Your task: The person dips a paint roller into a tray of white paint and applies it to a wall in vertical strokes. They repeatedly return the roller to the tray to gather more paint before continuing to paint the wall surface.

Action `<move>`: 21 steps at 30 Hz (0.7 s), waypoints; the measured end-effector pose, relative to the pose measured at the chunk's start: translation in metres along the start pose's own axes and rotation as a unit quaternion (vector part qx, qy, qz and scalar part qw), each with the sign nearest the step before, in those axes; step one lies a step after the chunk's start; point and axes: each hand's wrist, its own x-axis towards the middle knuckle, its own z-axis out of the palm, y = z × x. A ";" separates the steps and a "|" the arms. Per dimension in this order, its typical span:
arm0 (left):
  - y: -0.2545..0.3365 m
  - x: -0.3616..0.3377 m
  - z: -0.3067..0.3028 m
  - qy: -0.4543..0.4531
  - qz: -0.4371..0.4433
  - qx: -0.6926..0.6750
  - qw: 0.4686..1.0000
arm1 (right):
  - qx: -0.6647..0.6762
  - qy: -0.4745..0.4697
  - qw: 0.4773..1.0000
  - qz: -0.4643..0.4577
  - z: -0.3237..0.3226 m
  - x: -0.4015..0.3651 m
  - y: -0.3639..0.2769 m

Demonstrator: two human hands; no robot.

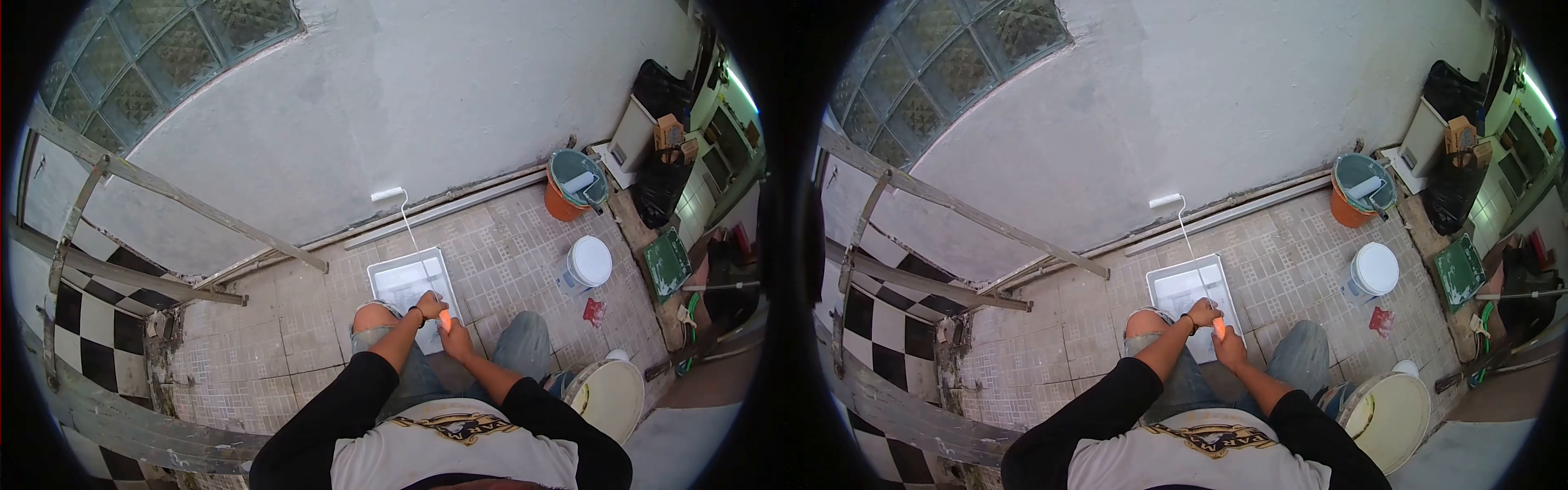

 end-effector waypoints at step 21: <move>0.185 -0.035 -0.105 0.179 0.305 -0.276 0.894 | 0.100 0.096 0.972 -0.191 -0.032 0.065 -0.100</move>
